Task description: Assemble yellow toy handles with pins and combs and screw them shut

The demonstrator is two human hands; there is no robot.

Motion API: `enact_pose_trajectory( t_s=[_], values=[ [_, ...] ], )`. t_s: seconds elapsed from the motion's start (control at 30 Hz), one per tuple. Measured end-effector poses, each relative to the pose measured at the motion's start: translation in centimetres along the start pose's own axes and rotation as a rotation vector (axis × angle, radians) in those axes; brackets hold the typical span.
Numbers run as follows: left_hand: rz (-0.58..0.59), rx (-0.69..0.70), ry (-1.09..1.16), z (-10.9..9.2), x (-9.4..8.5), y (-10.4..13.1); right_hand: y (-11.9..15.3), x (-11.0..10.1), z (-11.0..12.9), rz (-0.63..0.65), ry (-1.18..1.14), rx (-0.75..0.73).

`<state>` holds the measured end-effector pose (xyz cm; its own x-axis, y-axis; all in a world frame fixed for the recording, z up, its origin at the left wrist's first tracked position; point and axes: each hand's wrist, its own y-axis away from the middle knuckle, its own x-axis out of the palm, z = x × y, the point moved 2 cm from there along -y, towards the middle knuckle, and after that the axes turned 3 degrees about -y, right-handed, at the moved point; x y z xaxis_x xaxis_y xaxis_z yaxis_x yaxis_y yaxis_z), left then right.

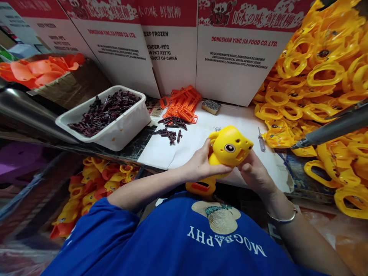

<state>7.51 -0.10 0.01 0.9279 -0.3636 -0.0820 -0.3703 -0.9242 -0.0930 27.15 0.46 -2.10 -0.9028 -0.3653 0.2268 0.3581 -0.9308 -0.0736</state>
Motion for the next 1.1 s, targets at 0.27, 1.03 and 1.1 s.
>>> enact_pose_trajectory(
  t_s=[0.27,1.03,1.1],
  values=[
    [0.209,0.037,-0.244,0.7,-0.3,2.5,0.4,0.8,3.7,0.069,0.644,-0.381],
    [0.321,-0.044,-0.405,0.0,-0.3,2.5,0.4,1.3,3.4,-0.161,0.615,-0.461],
    [0.283,-0.080,-0.348,0.4,-0.3,2.5,0.5,1.2,3.3,-0.148,0.587,-0.451]
  ],
)
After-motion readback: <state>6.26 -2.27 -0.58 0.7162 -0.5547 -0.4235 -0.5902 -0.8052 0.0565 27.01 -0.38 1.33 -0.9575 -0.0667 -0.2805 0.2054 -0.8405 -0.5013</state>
